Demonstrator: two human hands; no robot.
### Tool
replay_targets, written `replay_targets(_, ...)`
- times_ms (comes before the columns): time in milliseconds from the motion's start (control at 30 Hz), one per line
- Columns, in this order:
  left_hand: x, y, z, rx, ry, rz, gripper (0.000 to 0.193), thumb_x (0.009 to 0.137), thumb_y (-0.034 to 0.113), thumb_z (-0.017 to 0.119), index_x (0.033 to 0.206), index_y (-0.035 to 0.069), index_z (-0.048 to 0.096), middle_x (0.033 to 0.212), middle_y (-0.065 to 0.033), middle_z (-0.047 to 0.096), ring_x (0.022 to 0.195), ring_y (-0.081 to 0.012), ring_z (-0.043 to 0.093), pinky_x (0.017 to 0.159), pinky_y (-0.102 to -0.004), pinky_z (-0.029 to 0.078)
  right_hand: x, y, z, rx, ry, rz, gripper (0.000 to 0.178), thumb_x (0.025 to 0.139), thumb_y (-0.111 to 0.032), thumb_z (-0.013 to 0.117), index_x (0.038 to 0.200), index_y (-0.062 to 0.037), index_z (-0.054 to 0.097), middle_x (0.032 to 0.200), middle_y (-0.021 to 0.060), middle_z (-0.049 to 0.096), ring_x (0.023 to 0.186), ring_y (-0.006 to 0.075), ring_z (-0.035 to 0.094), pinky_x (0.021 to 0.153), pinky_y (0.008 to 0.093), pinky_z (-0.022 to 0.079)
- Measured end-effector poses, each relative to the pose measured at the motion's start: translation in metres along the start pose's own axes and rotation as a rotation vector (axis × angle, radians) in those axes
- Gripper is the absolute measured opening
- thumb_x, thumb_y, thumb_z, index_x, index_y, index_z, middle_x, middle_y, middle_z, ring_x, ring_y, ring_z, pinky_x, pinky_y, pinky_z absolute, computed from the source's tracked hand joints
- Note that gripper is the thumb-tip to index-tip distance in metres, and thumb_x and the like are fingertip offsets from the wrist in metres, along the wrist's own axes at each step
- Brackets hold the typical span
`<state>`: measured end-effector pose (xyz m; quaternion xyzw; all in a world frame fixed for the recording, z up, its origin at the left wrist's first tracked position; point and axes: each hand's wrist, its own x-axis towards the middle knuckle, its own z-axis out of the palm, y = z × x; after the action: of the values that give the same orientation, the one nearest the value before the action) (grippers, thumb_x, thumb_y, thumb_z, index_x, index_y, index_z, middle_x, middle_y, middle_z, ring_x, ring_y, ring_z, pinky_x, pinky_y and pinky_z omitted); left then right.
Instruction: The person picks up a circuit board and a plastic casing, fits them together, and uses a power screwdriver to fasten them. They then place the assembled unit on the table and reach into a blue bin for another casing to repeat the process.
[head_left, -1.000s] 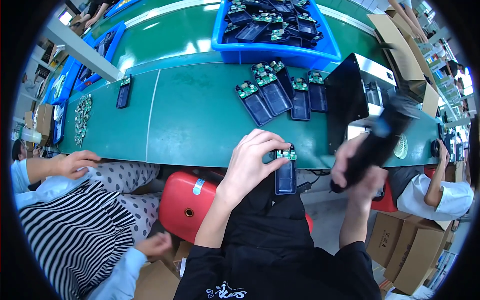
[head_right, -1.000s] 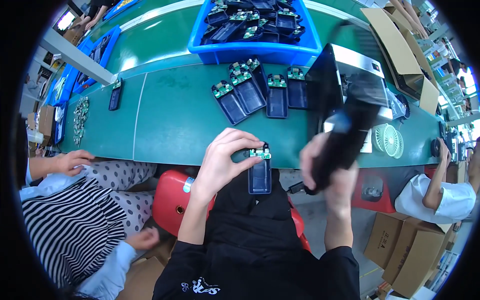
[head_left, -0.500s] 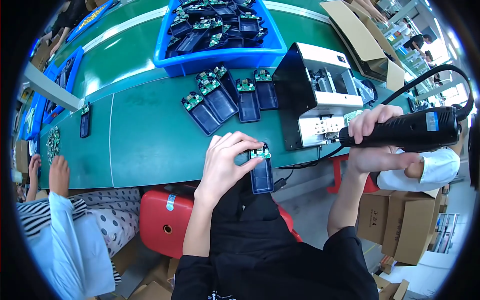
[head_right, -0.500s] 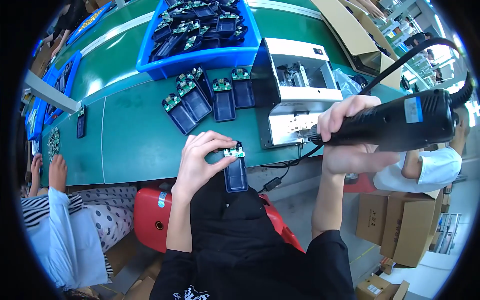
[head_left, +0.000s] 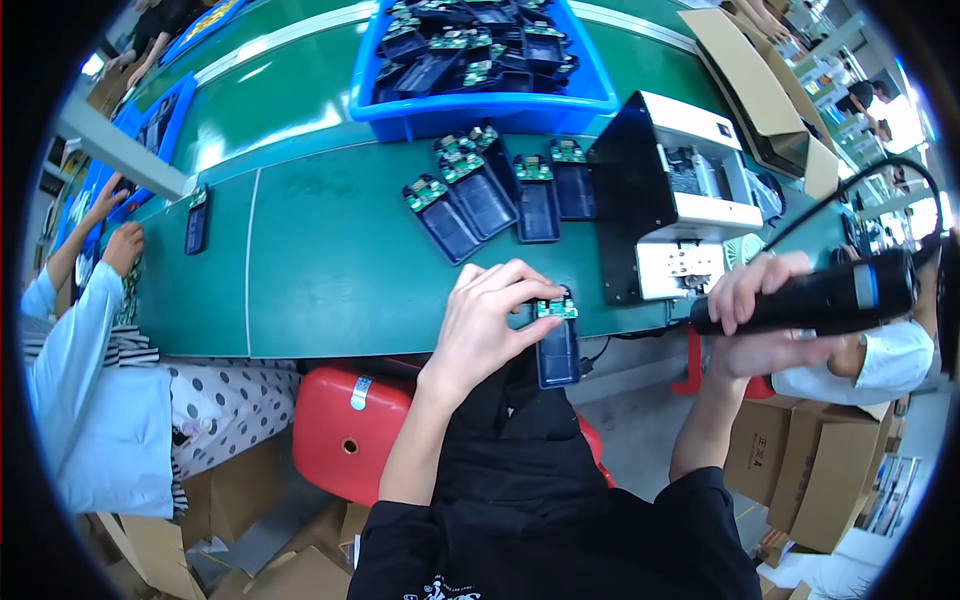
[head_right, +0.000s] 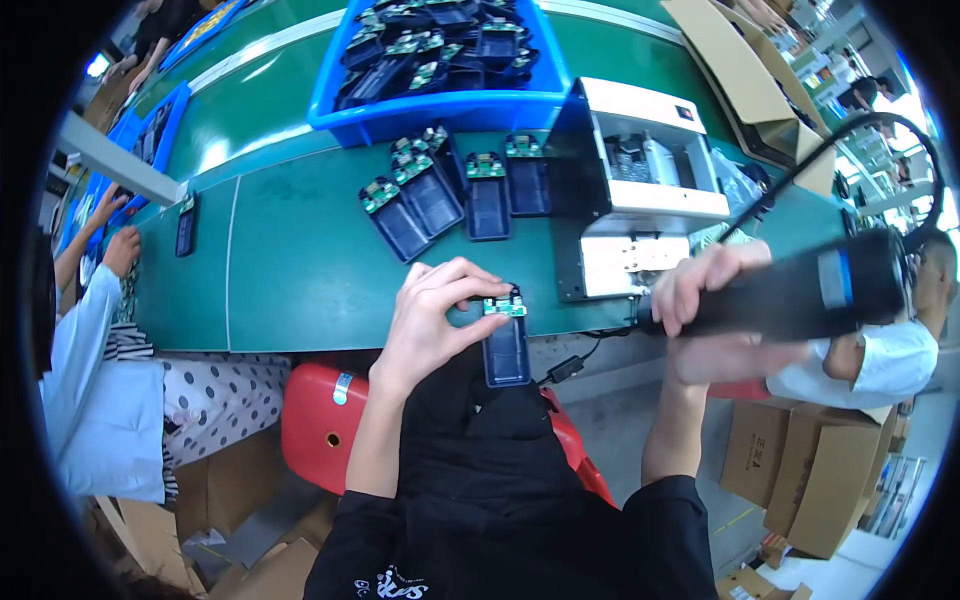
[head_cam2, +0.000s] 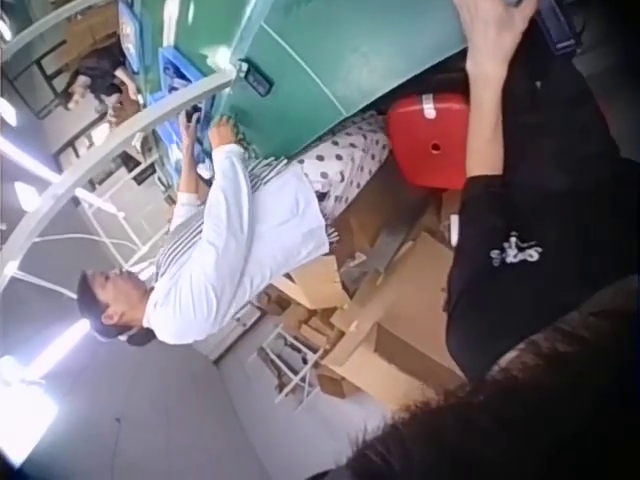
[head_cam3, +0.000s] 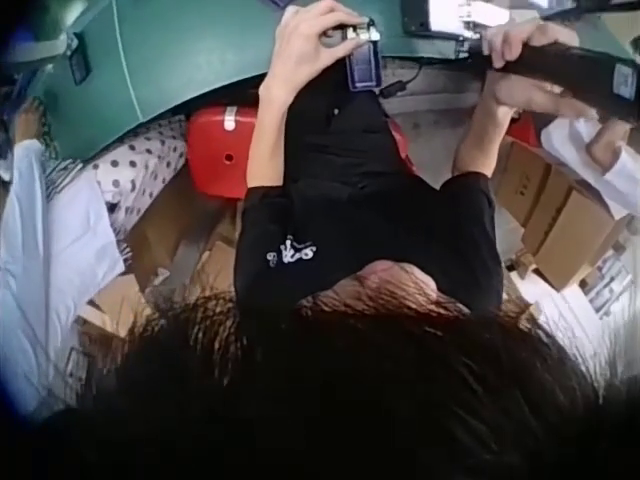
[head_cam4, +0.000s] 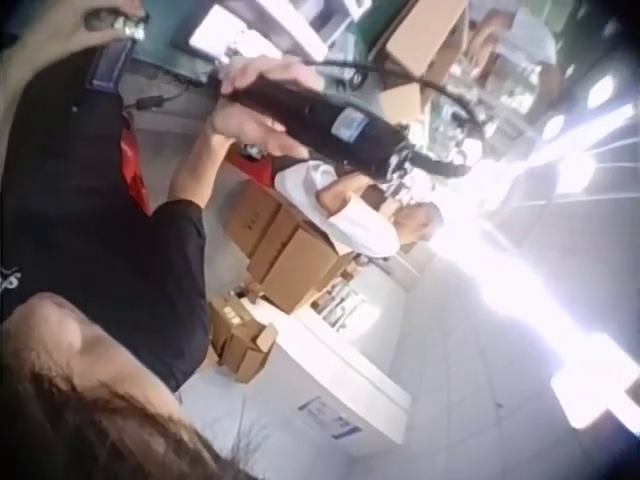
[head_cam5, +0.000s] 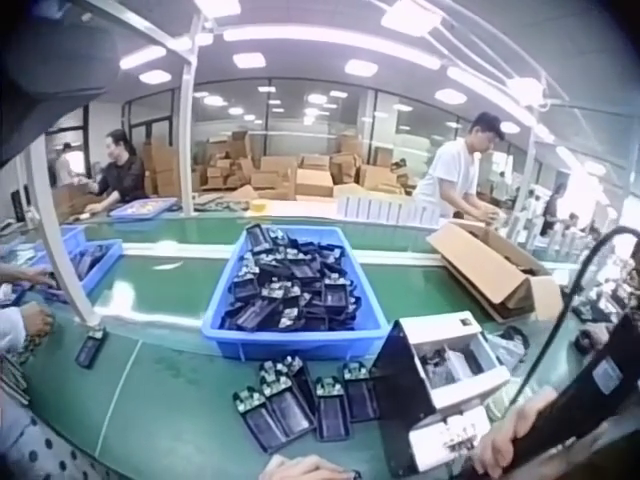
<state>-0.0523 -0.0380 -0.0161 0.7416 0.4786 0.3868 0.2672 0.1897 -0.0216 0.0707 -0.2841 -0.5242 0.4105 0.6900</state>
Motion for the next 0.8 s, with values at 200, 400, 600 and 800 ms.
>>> replay_targets(200,-0.001,-0.005,0.002,-0.006,0.014,0.036,0.028,0.069,0.016,0.083,0.096,0.015,0.075,0.095,0.0058,0.068,0.064,-0.0092,0.054,0.074,-0.0269,0.035,-0.016,0.013,0.05,0.24,-0.169,-0.06,0.087,0.071,-0.092,0.046,0.088,-0.0071,0.04,0.06,0.0031,0.044,0.043,0.0133,0.045,0.041,0.0265,0.04)
replay_targets(400,-0.002,-0.006,0.001,-0.025,0.013,0.023,0.028,0.069,0.016,0.083,0.096,0.015,0.074,0.096,0.0051,0.068,0.075,-0.0119,0.06,0.076,-0.0282,0.037,-0.023,0.041,0.067,0.162,-0.306,0.069,0.092,0.068,-0.095,0.044,0.091,-0.0063,0.041,0.061,0.0041,0.046,0.048,0.0139,0.047,0.046,0.0275,0.043)
replay_targets(600,0.003,0.002,-0.006,-0.04,-0.013,0.002,0.027,0.069,0.015,0.082,0.094,0.014,0.072,0.096,0.0038,0.068,0.089,-0.0144,0.064,0.076,-0.0297,0.037,-0.022,0.051,0.068,0.081,-0.338,0.077,0.095,0.065,-0.097,0.043,0.091,-0.0058,0.042,0.062,0.0049,0.048,0.049,0.014,0.047,0.047,0.0274,0.044)
replay_targets(800,0.005,0.006,-0.009,-0.039,-0.022,-0.027,0.026,0.069,0.015,0.082,0.092,0.013,0.071,0.094,0.0036,0.068,0.088,-0.0145,0.064,0.075,-0.0301,0.037,-0.018,0.055,0.068,0.1,-0.335,0.119,0.097,0.063,-0.098,0.043,0.091,-0.0057,0.043,0.063,0.0051,0.048,0.049,0.0139,0.048,0.047,0.0273,0.044)
